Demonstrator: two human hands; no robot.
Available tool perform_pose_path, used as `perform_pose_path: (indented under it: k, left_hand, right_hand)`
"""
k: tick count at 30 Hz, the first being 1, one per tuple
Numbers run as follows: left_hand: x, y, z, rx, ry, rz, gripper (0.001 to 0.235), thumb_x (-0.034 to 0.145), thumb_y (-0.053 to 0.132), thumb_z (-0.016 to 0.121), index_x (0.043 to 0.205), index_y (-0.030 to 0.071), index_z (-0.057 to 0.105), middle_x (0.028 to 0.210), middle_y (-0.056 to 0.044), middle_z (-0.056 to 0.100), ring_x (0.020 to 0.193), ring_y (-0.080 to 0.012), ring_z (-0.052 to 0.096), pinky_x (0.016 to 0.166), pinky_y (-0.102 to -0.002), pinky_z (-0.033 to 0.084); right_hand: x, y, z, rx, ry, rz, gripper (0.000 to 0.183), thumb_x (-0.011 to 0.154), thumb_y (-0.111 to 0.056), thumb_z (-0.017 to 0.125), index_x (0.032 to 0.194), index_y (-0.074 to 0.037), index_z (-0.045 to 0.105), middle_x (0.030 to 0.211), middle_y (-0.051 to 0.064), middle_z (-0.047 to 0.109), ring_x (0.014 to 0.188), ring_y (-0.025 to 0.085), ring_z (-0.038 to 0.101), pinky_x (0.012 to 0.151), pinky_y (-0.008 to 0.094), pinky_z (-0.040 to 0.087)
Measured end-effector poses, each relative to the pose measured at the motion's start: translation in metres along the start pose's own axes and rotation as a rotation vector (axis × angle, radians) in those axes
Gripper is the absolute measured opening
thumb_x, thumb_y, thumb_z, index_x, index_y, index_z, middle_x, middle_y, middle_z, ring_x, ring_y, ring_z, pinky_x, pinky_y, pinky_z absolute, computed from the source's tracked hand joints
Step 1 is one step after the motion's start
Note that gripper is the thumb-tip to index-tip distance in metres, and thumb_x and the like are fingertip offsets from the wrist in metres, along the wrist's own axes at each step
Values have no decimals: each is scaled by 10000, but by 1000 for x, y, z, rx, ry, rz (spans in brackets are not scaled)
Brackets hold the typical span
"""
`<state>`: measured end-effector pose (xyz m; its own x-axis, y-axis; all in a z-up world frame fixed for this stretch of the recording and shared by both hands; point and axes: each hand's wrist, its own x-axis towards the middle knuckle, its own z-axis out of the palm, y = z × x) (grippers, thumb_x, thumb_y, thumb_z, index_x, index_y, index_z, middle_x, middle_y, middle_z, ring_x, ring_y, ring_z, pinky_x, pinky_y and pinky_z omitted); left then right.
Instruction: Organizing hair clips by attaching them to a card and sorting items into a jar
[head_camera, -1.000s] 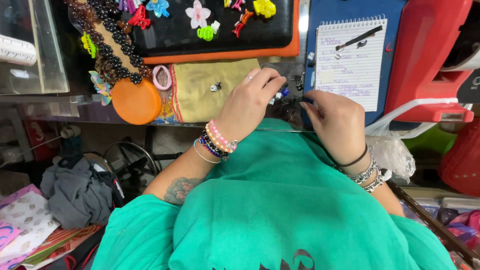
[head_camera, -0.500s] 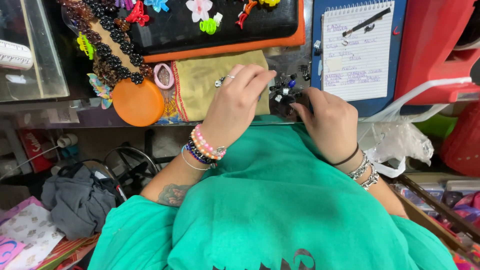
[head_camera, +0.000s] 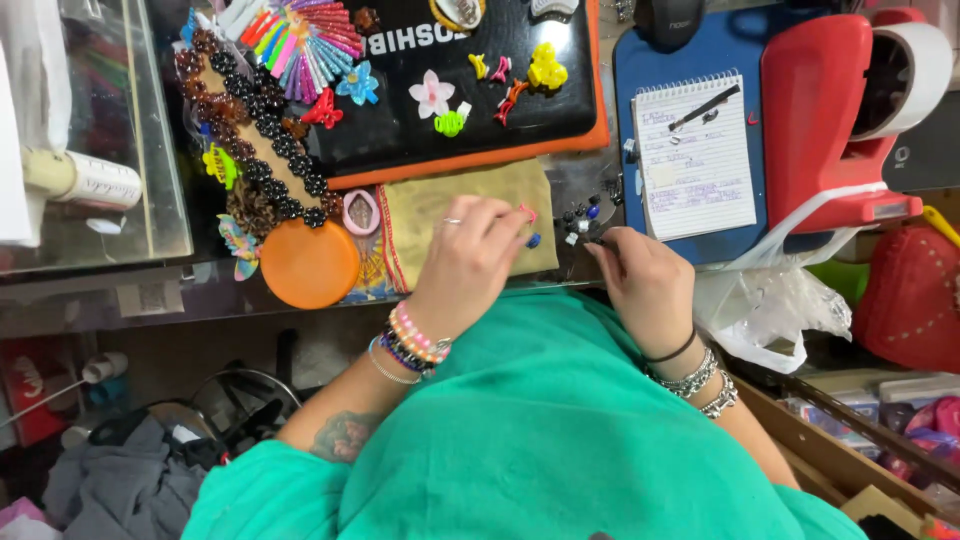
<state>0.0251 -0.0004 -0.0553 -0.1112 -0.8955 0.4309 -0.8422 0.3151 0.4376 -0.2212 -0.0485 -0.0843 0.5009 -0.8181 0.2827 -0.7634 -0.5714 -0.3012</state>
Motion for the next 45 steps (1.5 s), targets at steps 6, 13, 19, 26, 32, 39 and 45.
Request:
perform_pose_path:
  k: [6, 13, 19, 26, 32, 39, 45]
  left_hand:
    - [20, 7, 33, 111, 43, 184, 39, 1004, 150, 635, 1037, 129, 638, 942, -25, 540, 981, -240, 570, 798, -358, 485]
    - [28, 9, 39, 122, -12, 246, 96, 1000, 144, 605, 1093, 147, 630, 971, -26, 543, 968, -228, 560, 766, -356, 425]
    - [29, 20, 41, 59, -116, 240, 239, 1011, 230, 643, 1219, 112, 638, 1126, -66, 590, 1109, -261, 548, 852, -372, 400]
    - [30, 23, 53, 89, -141, 262, 230, 1037, 164, 586, 1257, 129, 641, 1255, -86, 573, 1227, -274, 503, 942, -404, 349]
    - [28, 19, 57, 48, -84, 237, 164, 1053, 127, 566, 1180, 133, 670, 1220, -63, 593, 1199, -249, 529, 956, -397, 366]
    - [16, 21, 43, -101, 398, 414, 141, 912, 138, 732, 1014, 75, 807, 813, -63, 668, 699, -241, 633, 644, -359, 523]
    - [-9, 27, 4, -57, 301, 437, 164, 969, 224, 599, 923, 70, 636, 683, 10, 580, 683, -179, 575, 545, -311, 485]
  right_hand:
    - [1, -4, 11, -19, 105, -19, 167, 997, -257, 812, 1037, -150, 691, 720, 18, 597, 686, 285, 668, 612, 393, 541]
    - [-6, 0, -23, 684, 270, 505, 137, 1061, -127, 747, 945, -60, 720, 524, -18, 497, 510, 92, 498, 571, 221, 412]
    - [-16, 12, -56, 2232, 309, 959, 702, 1064, -495, 419, 1322, 131, 603, 1248, 365, 648, 1088, 424, 726, 854, 336, 619]
    - [-4, 9, -85, 2448, 313, 859, 798, 1020, -526, 435, 1505, 108, 435, 1530, 395, 431, 1378, 510, 500, 1162, 505, 464]
    - [-2, 27, -86, 2362, 202, 813, 719, 1026, -449, 437, 1521, 73, 423, 1554, 367, 422, 1357, 478, 534, 1148, 484, 484]
    - [-11, 62, -66, 1908, 21, 699, 449, 1034, -47, 469, 1470, 56, 459, 1242, 251, 623, 1049, 267, 720, 964, 326, 617]
    - [15, 54, -102, 1926, -141, 631, 180, 1129, -155, 444, 1152, -49, 588, 723, -9, 333, 585, 85, 259, 520, 210, 188]
